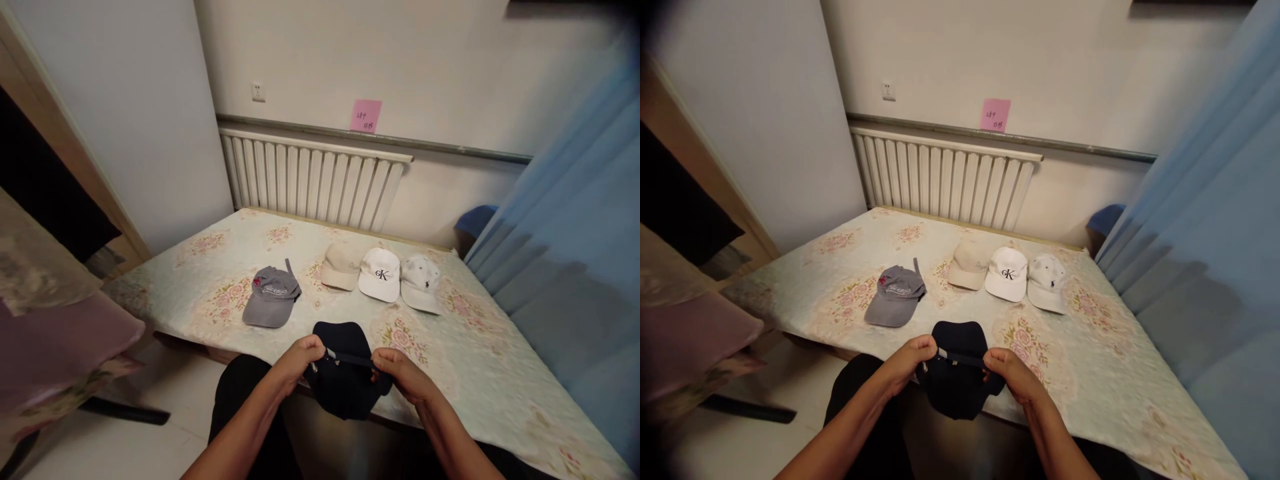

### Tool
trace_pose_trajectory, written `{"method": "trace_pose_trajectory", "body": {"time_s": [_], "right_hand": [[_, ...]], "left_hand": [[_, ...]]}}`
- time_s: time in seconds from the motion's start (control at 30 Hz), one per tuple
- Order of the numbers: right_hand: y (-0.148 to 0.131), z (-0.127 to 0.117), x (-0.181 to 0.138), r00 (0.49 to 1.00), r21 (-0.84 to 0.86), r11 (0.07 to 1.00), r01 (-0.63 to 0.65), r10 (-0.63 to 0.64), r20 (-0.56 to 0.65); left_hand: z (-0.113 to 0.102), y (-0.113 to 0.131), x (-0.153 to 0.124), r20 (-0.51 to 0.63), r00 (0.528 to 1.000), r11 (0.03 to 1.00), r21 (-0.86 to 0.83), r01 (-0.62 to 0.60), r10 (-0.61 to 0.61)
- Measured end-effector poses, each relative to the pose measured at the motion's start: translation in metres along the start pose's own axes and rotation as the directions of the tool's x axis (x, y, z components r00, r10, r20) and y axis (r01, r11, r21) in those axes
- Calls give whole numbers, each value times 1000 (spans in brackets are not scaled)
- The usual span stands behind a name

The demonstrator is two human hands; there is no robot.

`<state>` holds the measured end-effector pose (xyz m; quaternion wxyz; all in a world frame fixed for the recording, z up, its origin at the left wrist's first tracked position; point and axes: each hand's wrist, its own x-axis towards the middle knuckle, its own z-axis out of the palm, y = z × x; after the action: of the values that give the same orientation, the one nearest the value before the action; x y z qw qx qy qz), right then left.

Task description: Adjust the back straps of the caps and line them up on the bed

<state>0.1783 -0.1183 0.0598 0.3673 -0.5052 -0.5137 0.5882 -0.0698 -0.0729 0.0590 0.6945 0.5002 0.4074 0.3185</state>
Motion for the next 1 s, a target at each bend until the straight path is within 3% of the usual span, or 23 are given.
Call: {"method": "trace_pose_trajectory", "body": {"time_s": [0.27, 0.47, 0.83, 1.0], "right_hand": [[-3, -3, -3, 998, -49, 999, -10, 12, 59], [-18, 11, -4, 997, -163, 986, -31, 43, 69], [-30, 55, 11, 975, -398, 900, 179, -217, -53], [-29, 57, 11, 970, -441, 879, 182, -234, -65]], "left_hand": [[4, 2, 2, 0, 1000, 999, 36, 2, -2], [10, 3, 5, 18, 999, 997, 76, 29, -31], [23, 14, 4, 36, 999, 985, 171, 27, -33], [23, 15, 2, 62, 996, 981, 187, 44, -57]]}}
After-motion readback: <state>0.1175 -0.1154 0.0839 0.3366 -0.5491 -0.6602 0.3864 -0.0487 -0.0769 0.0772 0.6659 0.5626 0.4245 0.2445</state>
